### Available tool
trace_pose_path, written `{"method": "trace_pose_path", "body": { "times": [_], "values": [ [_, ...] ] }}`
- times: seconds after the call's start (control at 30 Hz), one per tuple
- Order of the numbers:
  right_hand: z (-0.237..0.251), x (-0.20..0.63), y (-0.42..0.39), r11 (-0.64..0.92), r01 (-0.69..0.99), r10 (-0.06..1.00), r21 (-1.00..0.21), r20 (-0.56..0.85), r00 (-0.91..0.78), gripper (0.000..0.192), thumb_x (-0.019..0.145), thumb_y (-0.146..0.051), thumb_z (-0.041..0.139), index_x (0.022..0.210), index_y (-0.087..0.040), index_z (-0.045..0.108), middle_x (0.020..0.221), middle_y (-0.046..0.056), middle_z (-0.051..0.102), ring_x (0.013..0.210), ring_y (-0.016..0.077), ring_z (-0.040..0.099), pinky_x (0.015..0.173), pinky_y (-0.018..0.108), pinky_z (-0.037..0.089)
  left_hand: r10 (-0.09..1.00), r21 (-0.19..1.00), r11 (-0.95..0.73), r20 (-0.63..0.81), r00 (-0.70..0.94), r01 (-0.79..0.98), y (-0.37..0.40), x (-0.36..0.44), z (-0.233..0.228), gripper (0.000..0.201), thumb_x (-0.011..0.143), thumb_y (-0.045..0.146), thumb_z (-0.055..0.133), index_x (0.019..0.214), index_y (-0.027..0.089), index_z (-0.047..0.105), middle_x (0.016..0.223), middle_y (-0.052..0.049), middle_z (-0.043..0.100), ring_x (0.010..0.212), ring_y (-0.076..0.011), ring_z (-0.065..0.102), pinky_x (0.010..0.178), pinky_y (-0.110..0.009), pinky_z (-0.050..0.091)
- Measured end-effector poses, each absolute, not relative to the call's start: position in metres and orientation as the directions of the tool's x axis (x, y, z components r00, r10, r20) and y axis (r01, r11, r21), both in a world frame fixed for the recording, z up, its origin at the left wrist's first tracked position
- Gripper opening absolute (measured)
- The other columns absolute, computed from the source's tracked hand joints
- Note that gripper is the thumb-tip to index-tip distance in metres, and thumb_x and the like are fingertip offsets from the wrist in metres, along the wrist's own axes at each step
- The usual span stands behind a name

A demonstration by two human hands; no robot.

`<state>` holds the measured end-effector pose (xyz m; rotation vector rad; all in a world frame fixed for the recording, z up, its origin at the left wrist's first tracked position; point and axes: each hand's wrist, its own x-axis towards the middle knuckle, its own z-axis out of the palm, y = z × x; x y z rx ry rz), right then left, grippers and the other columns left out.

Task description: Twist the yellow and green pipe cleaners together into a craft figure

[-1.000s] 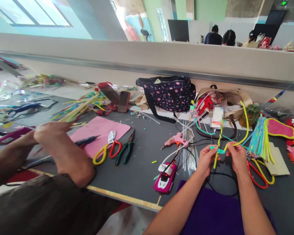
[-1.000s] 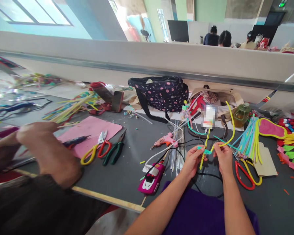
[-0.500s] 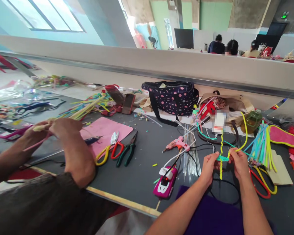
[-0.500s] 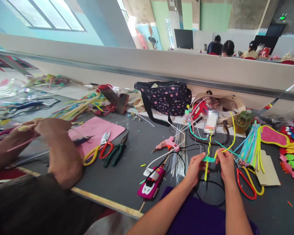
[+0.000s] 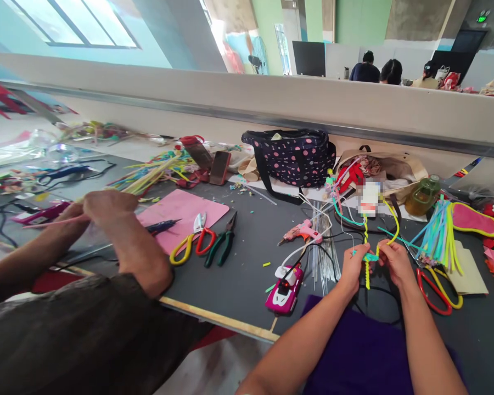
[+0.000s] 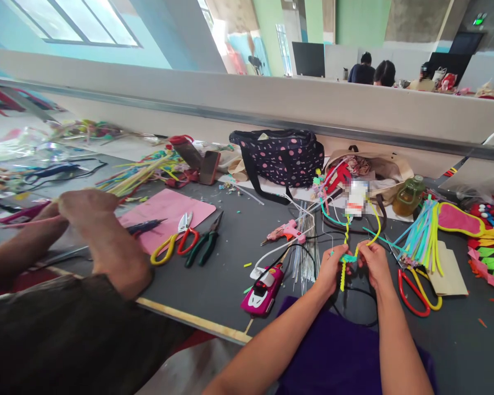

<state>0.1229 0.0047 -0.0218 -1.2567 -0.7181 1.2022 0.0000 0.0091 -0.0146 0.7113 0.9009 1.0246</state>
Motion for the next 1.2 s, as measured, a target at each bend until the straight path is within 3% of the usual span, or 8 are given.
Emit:
{"method": "trace_pose_path", "body": {
  "times": [0.3,0.67,1.2],
  "values": [
    [-0.019,0.129,0.004,-0.004,-0.281,0.937,-0.96,-0.102,0.334,0.023,0.065,-0.035,0.073,0.065,-0.018,0.058,0.049,-0.008,0.045,0.04,0.0066,0.04,0.039,0.02,0.033,0.966,0.847,0.256,-0.204,0.159,-0.465,0.011,-0.003,-0.01,0.032,0.067,0.046,0.069,0.07,0.015,0.063,0.061,0.001,0.053,0.047,-0.0089,0.046,0.042,-0.021,0.039],
    [-0.022,0.125,0.005,-0.118,-0.362,0.937,-0.925,-0.224,0.267,0.022,0.061,-0.033,0.074,0.061,-0.017,0.059,0.05,-0.007,0.045,0.043,0.0065,0.038,0.038,0.019,0.035,0.953,0.83,0.302,-0.258,0.157,-0.469,0.012,-0.002,-0.016,0.038,0.066,0.051,0.067,0.063,0.014,0.059,0.065,-0.002,0.058,0.052,-0.0106,0.049,0.044,-0.021,0.035],
    [-0.026,0.115,0.007,-0.189,-0.393,0.945,-0.9,-0.276,0.177,0.021,0.059,-0.032,0.072,0.059,-0.016,0.058,0.05,-0.006,0.043,0.043,0.0057,0.035,0.037,0.019,0.032,0.938,0.769,0.342,-0.314,0.146,-0.541,0.012,-0.003,-0.015,0.038,0.068,0.052,0.064,0.067,0.014,0.056,0.07,-0.002,0.061,0.047,-0.0095,0.052,0.039,-0.019,0.035]
  ]
}}
